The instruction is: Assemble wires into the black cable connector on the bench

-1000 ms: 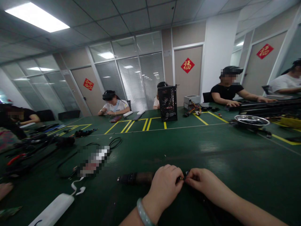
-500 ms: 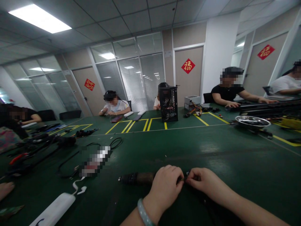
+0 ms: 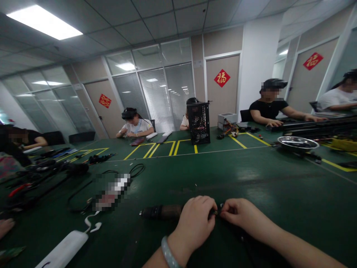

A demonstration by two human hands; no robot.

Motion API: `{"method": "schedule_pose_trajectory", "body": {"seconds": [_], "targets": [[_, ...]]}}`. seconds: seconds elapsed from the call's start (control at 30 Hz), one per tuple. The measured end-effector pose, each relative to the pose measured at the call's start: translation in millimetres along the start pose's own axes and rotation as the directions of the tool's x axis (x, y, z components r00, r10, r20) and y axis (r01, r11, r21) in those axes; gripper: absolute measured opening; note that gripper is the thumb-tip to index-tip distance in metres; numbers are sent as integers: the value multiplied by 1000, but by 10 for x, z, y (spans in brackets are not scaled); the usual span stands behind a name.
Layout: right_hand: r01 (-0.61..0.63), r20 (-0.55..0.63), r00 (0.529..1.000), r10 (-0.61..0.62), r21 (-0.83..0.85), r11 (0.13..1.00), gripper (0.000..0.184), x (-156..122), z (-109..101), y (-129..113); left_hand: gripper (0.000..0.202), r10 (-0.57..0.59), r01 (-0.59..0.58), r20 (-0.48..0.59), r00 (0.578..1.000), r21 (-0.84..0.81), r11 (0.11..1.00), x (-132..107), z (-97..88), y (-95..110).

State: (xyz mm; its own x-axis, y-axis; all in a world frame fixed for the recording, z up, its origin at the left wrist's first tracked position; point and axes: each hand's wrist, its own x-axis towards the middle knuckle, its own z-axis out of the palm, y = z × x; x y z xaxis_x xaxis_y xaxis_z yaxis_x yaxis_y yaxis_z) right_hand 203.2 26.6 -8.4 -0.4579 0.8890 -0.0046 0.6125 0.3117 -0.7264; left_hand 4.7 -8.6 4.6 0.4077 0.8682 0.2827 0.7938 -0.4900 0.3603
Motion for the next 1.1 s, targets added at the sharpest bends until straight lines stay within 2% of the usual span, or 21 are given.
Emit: {"method": "schedule_pose_trajectory", "body": {"seconds": [0.47, 0.83, 1.1], "targets": [[-9, 5, 1000, 8, 23, 1000, 17, 3, 8, 34, 14, -4, 3, -33, 999, -20, 1000, -2, -44, 14], [-29, 10, 1000, 29, 25, 999, 20, 15, 22, 37, 10, 47, -48, -17, 999, -12, 999, -1, -10, 19], [-26, 10, 1000, 26, 32, 999, 21, 37, 42, 92, 7, 17, -17, -35, 999, 4, 1000, -4, -26, 21]]}}
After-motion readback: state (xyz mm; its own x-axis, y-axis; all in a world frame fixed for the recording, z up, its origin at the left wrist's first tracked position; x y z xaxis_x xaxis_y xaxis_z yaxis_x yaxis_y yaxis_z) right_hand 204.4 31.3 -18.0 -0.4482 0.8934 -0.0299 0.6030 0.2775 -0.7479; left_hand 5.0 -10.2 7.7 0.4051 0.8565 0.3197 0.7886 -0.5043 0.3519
